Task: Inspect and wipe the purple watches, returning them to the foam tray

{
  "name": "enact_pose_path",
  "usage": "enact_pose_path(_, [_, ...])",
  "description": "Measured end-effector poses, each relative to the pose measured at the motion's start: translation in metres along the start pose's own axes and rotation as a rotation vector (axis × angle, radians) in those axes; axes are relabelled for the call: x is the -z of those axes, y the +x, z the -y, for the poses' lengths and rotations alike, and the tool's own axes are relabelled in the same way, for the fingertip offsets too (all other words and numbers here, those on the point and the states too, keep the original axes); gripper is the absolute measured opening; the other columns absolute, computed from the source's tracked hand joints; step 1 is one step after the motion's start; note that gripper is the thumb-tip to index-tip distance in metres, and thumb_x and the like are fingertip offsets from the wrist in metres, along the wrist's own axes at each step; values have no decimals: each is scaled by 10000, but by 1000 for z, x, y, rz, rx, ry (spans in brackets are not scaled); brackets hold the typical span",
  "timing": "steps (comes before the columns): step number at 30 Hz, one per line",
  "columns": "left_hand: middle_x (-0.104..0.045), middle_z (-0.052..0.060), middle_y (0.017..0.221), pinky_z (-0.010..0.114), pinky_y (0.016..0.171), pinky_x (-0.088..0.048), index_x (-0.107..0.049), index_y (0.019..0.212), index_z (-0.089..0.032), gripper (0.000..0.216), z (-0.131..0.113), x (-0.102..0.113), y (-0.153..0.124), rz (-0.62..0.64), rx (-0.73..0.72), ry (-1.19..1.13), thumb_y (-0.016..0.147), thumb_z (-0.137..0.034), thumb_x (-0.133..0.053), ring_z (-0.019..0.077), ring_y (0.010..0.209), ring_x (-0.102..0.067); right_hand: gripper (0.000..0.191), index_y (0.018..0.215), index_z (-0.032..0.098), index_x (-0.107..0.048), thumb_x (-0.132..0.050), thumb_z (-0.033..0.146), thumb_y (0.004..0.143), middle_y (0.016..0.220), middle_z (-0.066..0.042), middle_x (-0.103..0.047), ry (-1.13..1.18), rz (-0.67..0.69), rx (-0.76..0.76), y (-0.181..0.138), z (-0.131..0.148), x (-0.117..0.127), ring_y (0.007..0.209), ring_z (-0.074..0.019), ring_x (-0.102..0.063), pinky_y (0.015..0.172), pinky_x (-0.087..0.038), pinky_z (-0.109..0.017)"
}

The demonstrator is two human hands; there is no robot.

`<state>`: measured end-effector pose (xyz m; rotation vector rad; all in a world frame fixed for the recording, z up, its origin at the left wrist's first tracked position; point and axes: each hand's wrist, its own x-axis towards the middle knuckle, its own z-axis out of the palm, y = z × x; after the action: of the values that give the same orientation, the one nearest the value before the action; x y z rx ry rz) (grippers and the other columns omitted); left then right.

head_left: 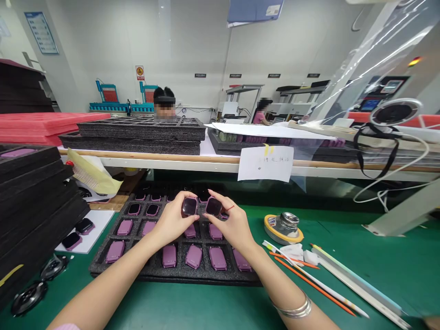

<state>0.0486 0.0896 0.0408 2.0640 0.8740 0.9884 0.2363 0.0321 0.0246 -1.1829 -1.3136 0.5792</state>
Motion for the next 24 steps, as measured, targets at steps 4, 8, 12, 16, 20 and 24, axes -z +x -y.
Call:
enact_pose_path(4, [-635,-4,822,294,710,-490,-602,1019,-194,165,-7,-3,-1,-35,5,-72,889,-292,-630,146,691,-591,637,1262,248,-698,-882,373,665,989,-36,-721,338,49,-210,1,2,-6,797,-158,-630,764,-560,-305])
enact_pose_path(8, [-660,10,913,304,841,-445,-697,932,-225,119,-22,-3,-6,-46,-86,-98,854,-316,-700,155,810,-566,545,1038,215,-778,-853,603,661,903,-27,-722,660,126,-374,-3,6,-13,642,-78,-572,644,-547,-219])
enact_pose_path(12, [-655,13,896,294,855,-412,-736,893,-236,93,-28,-7,-9,-12,-98,-181,804,-262,-746,163,851,-552,428,820,191,-768,-896,557,637,720,15,-668,866,169,-480,-9,10,-19,602,-53,-555,625,-543,-164])
enact_pose_path(16, [-596,7,797,230,674,-414,-668,800,-201,182,-29,-7,-3,-17,7,-377,809,-364,-749,119,715,-500,391,821,187,-767,-921,495,636,747,17,-685,969,194,-521,-14,21,-19,616,-44,-557,625,-539,-129])
enact_pose_path(20, [-321,-71,651,179,423,-219,-470,768,-208,467,-27,3,9,-47,187,-624,882,-658,-529,61,476,-202,613,1051,182,-778,-825,663,674,901,-23,-719,990,228,-521,-14,35,-15,632,-44,-531,625,-542,-125])
enact_pose_path(24, [-229,-106,653,158,386,-146,-325,720,-236,577,-22,6,11,-16,315,-739,727,-700,-669,30,463,-127,612,1071,225,-789,-792,700,686,957,-36,-725,886,229,-452,-11,36,-10,647,-55,-525,646,-547,-144])
